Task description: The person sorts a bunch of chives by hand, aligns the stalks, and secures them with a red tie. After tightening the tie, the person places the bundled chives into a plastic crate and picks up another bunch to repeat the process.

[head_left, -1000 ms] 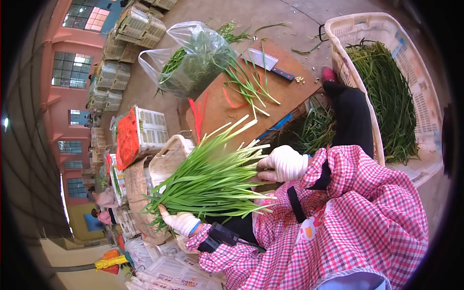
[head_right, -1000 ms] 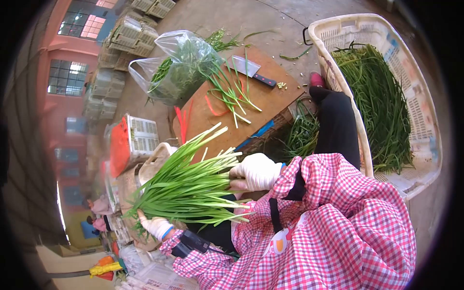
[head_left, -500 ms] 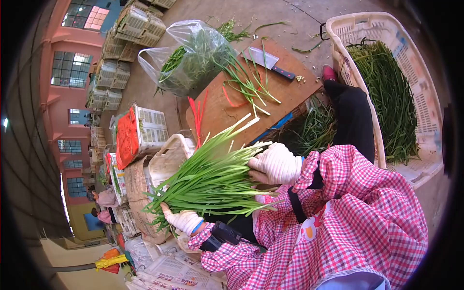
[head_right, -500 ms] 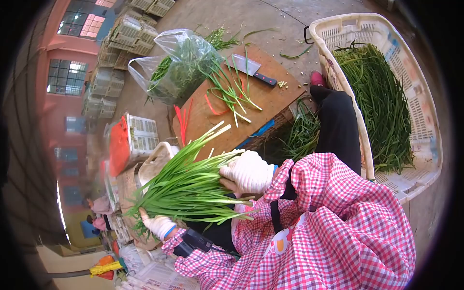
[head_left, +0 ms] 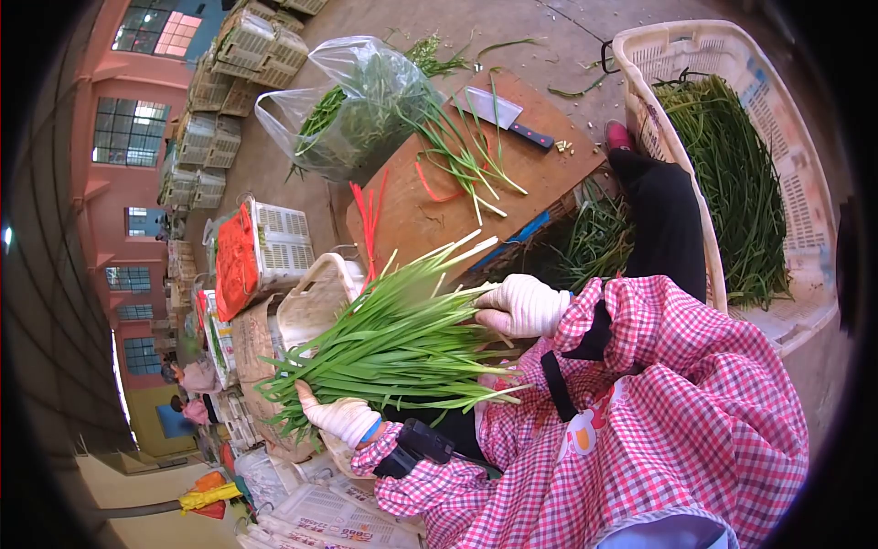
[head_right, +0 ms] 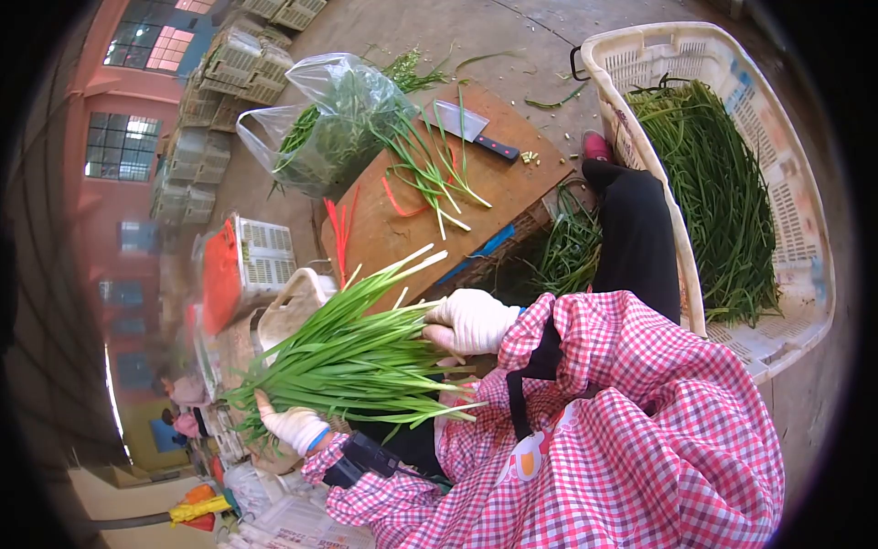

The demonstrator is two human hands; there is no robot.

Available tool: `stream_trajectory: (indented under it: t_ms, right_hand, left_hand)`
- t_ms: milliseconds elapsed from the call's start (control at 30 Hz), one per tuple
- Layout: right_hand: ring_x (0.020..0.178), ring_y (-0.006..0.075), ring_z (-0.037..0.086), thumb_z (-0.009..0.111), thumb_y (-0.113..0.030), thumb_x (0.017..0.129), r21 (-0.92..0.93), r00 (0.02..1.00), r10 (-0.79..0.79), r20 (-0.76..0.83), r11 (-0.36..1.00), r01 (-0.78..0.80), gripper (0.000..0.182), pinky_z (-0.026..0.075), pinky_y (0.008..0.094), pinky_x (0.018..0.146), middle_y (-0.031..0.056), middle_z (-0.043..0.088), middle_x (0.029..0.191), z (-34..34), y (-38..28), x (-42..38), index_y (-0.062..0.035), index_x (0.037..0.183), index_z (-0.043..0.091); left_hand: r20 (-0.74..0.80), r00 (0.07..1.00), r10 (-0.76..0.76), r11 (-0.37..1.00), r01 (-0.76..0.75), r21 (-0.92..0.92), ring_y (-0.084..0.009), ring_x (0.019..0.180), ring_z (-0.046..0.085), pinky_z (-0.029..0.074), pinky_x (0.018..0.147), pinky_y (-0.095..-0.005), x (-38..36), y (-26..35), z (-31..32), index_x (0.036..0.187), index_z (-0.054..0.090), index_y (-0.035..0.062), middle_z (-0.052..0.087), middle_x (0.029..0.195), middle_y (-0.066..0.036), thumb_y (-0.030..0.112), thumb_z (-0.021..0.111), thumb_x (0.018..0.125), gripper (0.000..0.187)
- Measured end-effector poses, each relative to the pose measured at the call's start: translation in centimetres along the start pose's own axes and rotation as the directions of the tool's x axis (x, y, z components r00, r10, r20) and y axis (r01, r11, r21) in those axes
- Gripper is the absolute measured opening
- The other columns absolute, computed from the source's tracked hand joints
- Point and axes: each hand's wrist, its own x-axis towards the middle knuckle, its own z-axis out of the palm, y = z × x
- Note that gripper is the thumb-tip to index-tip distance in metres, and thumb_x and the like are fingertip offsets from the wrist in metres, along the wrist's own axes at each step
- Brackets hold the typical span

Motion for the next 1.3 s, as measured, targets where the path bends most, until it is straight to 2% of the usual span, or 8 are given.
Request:
stream_trajectory:
  t_ms: [133, 267, 400, 467, 567, 667, 1100, 1300]
  right_hand:
    - [0.062, 0.0345, 0.061, 0.054, -0.027, 0.083, -0.036, 0.988, 0.105, 0.116, 0.994, -0.101, 0.025, 0.049, 0.0403, 0.06, 0.0177, 0.06, 0.067, -2.0, -1.3, -0.8, -0.0095, 0.098, 0.065]
    - [0.066, 0.0358, 0.061, 0.053, -0.031, 0.078, -0.436, 0.996, -0.019, 0.092, 0.898, 0.057, 0.027, 0.05, 0.0431, 0.062, 0.0164, 0.062, 0.069, -4.2, 2.5, -1.6, -0.011, 0.088, 0.067]
    - [0.08, 0.0292, 0.066, 0.061, -0.03, 0.072, -0.878, 0.753, 0.542, 0.373, 0.469, 0.097, 0.025, 0.052, 0.0406, 0.07, 0.0113, 0.068, 0.084, -7.5, 7.1, -2.3, -0.0127, 0.087, 0.072]
    - [0.086, 0.027, 0.066, 0.064, -0.03, 0.07, -0.858, 0.607, 0.646, 0.463, 0.499, 0.124, 0.027, 0.053, 0.0387, 0.073, 0.0101, 0.068, 0.09, -8.0, 5.6, -1.5, -0.0115, 0.089, 0.072]
    - [0.068, 0.0328, 0.064, 0.062, -0.035, 0.073, -0.749, 0.907, 0.166, 0.387, 0.63, 0.204, 0.029, 0.051, 0.0442, 0.06, 0.0139, 0.064, 0.068, -6.4, 1.1, -2.0, -0.0094, 0.085, 0.066]
    - [0.06, 0.0328, 0.062, 0.059, -0.036, 0.078, -0.486, 0.966, -0.199, 0.165, 0.836, 0.255, 0.026, 0.048, 0.0445, 0.054, 0.0123, 0.059, 0.06, -2.5, -1.5, -1.0, -0.0121, 0.089, 0.061]
    - [0.06, 0.0348, 0.06, 0.067, -0.043, 0.074, -0.405, 0.976, -0.202, 0.08, 0.888, 0.217, 0.035, 0.046, 0.0433, 0.054, 0.0131, 0.059, 0.062, 1.7, -1.6, 1.5, -0.0118, 0.089, 0.06]
    - [0.07, 0.0347, 0.063, 0.06, -0.029, 0.072, -0.552, 0.938, -0.045, 0.345, 0.798, 0.241, 0.025, 0.05, 0.045, 0.063, 0.0153, 0.064, 0.072, -3.3, 0.8, -0.5, -0.0117, 0.089, 0.064]
  left_hand:
    - [-0.005, 1.0, -0.016, 1.0, 0.016, -0.001, -0.0276, 0.105, 0.053, 0.039, 0.095, -0.0416, 0.7, 0.7, -0.3, 0.11, 0.059, 0.0013, 0.059, 0.116, -0.012, 0.035, 0.073, 0.071, 0.053]
    - [0.002, 0.999, 0.043, 0.999, -0.043, 0.011, -0.0274, 0.107, 0.052, 0.038, 0.096, -0.0411, 1.6, 2.2, -1.5, 0.111, 0.058, 0.0017, 0.058, 0.118, -0.012, 0.034, 0.073, 0.072, 0.053]
    - [-0.06, 0.99, 0.129, 0.991, -0.131, -0.03, -0.0267, 0.108, 0.05, 0.037, 0.097, -0.0406, 2.6, 4.5, -2.8, 0.113, 0.058, 0.0018, 0.057, 0.12, -0.011, 0.033, 0.072, 0.074, 0.052]
    - [-0.065, 0.986, 0.156, 0.986, -0.159, -0.047, -0.0261, 0.108, 0.05, 0.037, 0.097, -0.0394, 3.8, 5.6, -3.6, 0.113, 0.058, 0.0019, 0.057, 0.12, -0.011, 0.034, 0.071, 0.075, 0.052]
    - [0.022, 0.989, 0.149, 0.986, -0.147, -0.075, -0.0255, 0.108, 0.05, 0.037, 0.097, -0.0383, 4.4, 6.7, -5.2, 0.113, 0.058, 0.0023, 0.057, 0.12, -0.011, 0.034, 0.071, 0.076, 0.051]
    - [0.032, 0.99, 0.137, 0.987, -0.134, -0.083, -0.0251, 0.107, 0.051, 0.038, 0.096, -0.0375, 4.1, 7.0, -5.2, 0.114, 0.058, 0.0023, 0.057, 0.12, -0.01, 0.033, 0.07, 0.077, 0.049]
    - [-0.055, 0.988, 0.145, 0.985, -0.149, -0.089, -0.0251, 0.107, 0.052, 0.04, 0.096, -0.0396, -0.5, 6.2, -1.3, 0.113, 0.058, 0.0027, 0.058, 0.118, -0.01, 0.026, 0.073, 0.074, 0.048]
    - [-0.052, 0.956, 0.289, 0.954, -0.292, -0.068, -0.0251, 0.103, 0.055, 0.041, 0.094, -0.0386, -1.8, 6.8, 0.2, 0.11, 0.06, 0.0024, 0.06, 0.114, -0.01, 0.027, 0.073, 0.072, 0.047]
